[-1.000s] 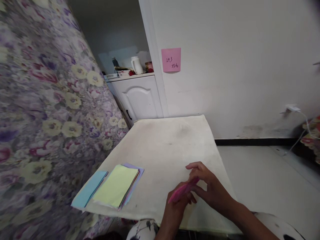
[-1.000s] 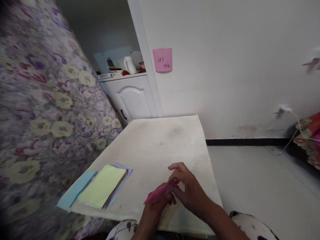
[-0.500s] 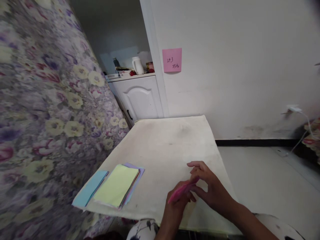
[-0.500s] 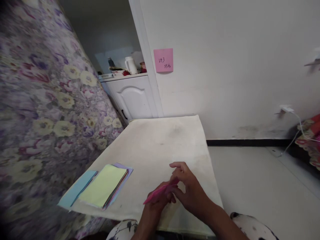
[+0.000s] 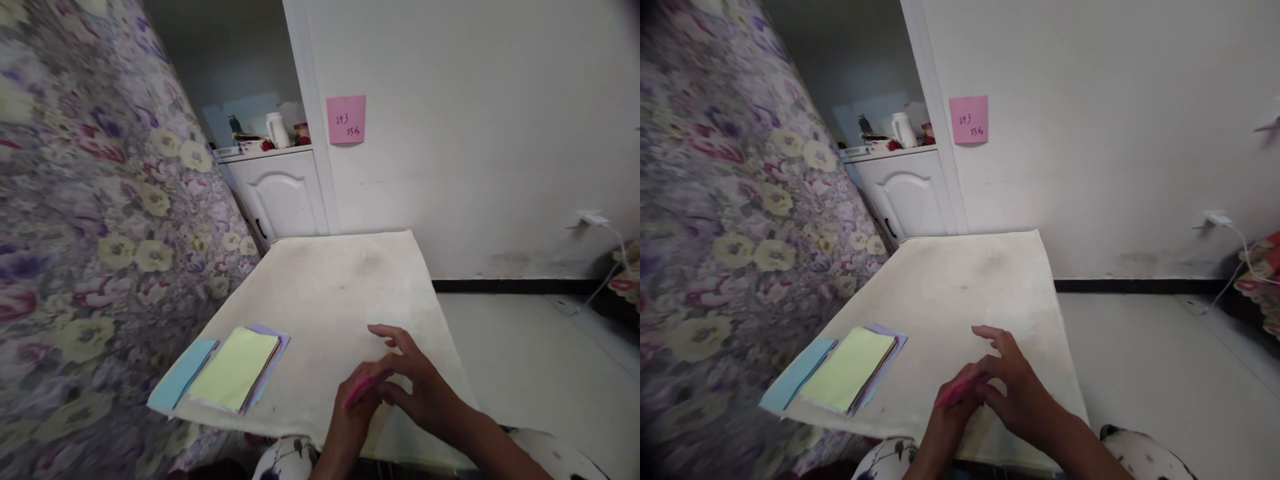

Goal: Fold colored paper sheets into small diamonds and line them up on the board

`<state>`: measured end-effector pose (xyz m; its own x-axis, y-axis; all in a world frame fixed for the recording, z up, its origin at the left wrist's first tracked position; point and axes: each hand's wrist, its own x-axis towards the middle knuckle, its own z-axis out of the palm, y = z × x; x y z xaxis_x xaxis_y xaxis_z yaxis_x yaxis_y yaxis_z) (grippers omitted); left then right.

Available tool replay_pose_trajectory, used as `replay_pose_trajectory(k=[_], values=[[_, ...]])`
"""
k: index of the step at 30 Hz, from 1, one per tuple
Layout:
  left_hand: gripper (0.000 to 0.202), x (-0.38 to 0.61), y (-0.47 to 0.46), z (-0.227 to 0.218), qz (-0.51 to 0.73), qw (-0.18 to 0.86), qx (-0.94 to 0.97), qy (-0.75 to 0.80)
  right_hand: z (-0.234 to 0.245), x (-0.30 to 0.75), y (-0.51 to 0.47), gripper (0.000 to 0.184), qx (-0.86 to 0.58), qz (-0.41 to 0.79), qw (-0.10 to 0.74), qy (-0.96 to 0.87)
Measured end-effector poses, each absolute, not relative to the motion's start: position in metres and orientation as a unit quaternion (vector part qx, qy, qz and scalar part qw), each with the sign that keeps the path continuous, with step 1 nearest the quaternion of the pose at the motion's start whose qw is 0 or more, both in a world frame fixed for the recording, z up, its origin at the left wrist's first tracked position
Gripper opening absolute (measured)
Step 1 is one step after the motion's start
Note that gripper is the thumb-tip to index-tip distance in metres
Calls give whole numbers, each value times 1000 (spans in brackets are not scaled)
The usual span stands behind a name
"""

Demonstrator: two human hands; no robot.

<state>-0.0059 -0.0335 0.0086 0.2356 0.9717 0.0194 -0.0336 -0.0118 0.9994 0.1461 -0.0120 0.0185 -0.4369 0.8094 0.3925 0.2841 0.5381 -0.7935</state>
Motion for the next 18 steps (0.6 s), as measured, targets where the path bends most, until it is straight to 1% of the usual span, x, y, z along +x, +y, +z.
replay_pose_trajectory(k=[5, 12, 18], values=[[19, -5, -34, 6, 455, 557, 550, 425, 20, 147, -13, 33, -345, 317, 410, -783], [18, -7, -33, 0, 453, 556, 553, 425, 17, 145, -15, 29, -340, 305, 389, -800], [28, -7, -32, 1, 457, 556, 557, 414, 13, 145, -13, 20, -349, 266, 389, -810]])
